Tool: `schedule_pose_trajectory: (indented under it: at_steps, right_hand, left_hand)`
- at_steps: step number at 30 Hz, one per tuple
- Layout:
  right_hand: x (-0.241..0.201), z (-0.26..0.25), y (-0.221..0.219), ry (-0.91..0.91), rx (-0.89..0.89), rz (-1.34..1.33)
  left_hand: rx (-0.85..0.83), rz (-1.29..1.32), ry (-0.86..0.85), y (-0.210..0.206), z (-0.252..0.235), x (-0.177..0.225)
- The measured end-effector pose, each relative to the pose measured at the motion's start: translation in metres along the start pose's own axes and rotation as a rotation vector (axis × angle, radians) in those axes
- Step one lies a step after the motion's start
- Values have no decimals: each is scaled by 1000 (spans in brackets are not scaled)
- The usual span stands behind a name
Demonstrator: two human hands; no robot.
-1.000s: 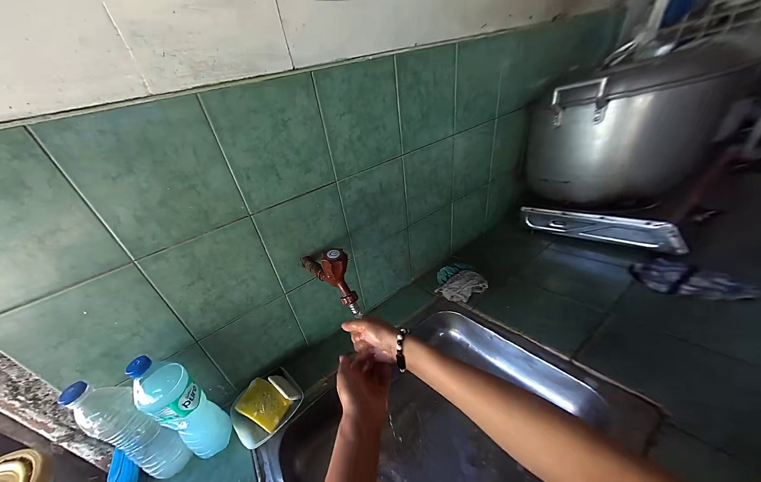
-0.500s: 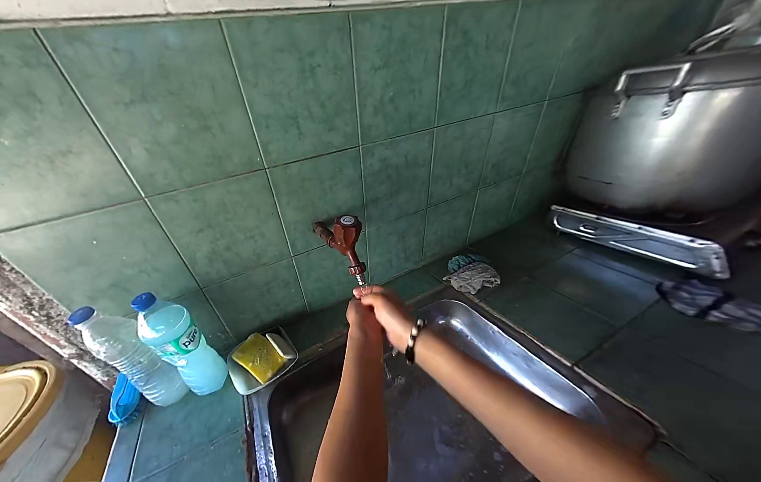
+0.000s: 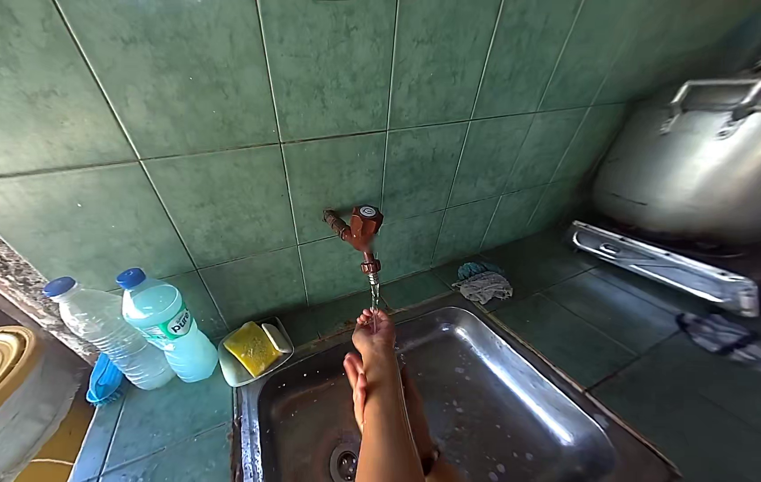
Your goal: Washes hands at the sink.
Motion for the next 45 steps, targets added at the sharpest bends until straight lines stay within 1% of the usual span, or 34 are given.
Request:
schedule_pose_trajectory:
  at_steps: [1, 2, 4, 5, 6, 7, 9, 10, 11, 12, 14, 15, 16, 18, 19, 21, 22, 23, 25, 27, 28, 29, 30, 32, 34, 35, 37, 39, 40, 41, 42, 43, 44, 45]
  right_hand:
    - [5, -5, 13, -141, -53, 7]
    - [3, -10, 21, -217, -11, 97]
    - [-13, -23, 25, -208, 159, 216]
    - [-20, -28, 24, -167, 243, 257]
    - [-27, -31, 20, -119, 308, 338]
    - [-35, -35, 13, -69, 340, 482]
    - [-47, -46, -8, 4, 273, 920]
    - [-54, -52, -19, 68, 238, 1193]
    - [-60, -60, -30, 147, 217, 1437]
    - [-64, -65, -40, 197, 212, 1618]
    - [-68, -67, -60, 219, 209, 1764]
    - [-70, -66, -69, 230, 211, 1770]
    - [-74, -64, -75, 254, 214, 1708]
    - [-78, -61, -77, 275, 179, 1379]
    - [-75, -60, -78, 245, 114, 1173]
    - [-63, -52, -85, 105, -30, 804]
    - [-60, -48, -85, 56, -42, 672]
    - [-60, -42, -84, 28, -23, 614]
    - [-63, -32, -77, -4, 47, 644]
    - [-65, -26, -77, -105, 88, 781]
    - [-65, -18, -91, -174, 62, 865]
    - [-66, -8, -116, -211, -9, 965]
    - [-71, 1, -147, -201, -108, 1076]
    - [-90, 16, -213, -60, -236, 1230]
    - [-117, 25, -268, 188, -227, 1341]
    - [-129, 26, -286, 337, -188, 1417]
    - [-141, 17, -299, 606, -122, 1721]
    - [-129, 0, -282, 812, -139, 2096]
    - [-121, -5, -268, 943, -148, 2192]
    - [-115, -7, -253, 1119, -161, 2172]
    - [-113, -7, -237, 1265, -179, 2028]
    - [-113, -10, -216, 1295, -188, 1813]
    - [-112, -20, -191, 1193, -171, 1573]
    - [-105, -34, -162, 1012, -128, 1314]
  left_hand:
    - [54, -103, 25, 18, -32, 2]
    - [70, -195, 51, 34, -60, 5]
    - [-44, -325, 103, 46, -77, 17]
    - [-101, -351, 93, 48, -76, 26]
    - [-112, -360, 48, 50, -72, 38]
    - [-74, -349, -22, 52, -68, 50]
    - [82, -315, -125, 58, -52, 68]
    - [145, -354, -124, 58, -44, 68]
    - [153, -443, -97, 53, -36, 63]
    - [121, -571, -64, 42, -30, 56]
    - [-53, -759, 54, 10, -15, 37]
    - [-126, -792, 118, -2, -11, 29]
    - [-160, -798, 178, -9, -11, 23]
    - [-189, -779, 250, -11, -19, 15]
    - [-207, -722, 266, -12, -22, 11]
    - [-233, -596, 211, -18, -21, 9]
    - [-240, -567, 187, -21, -17, 9]
    - [-239, -585, 165, -22, -14, 9]
    - [-247, -640, 173, -20, -15, 10]
    - [-257, -599, 239, -17, -19, 2]
    - [-288, -562, 268, -21, -20, 0]
    - [-299, -558, 267, -26, -22, -1]
    - [-271, -568, 242, -33, -22, -1]
    - [-246, -560, 248, -47, -13, -4]
    - [-265, -583, 302, -58, -7, -14]
    - [-285, -581, 338, -62, -5, -18]
    - [-291, -539, 386, -63, -2, -22]
    - [-244, -497, 381, -56, -4, -18]
    - [-222, -488, 366, -53, -6, -15]
    - [-209, -490, 350, -49, -8, -11]
    - [-205, -514, 332, -44, -11, -7]
    - [-212, -564, 316, -40, -13, -4]
    - [-225, -635, 296, -36, -16, 0]
    - [-227, -707, 277, -31, -17, 6]
Point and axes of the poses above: each hand's wrist, its own z-axis away from the middle knuckle, its own y-axis out of the back of the hand, x = y × z, the point moved 10 cm from there along -z, towards the middle knuckle, and after that the axes turned 3 degrees about -y, right-handed, at the moved point
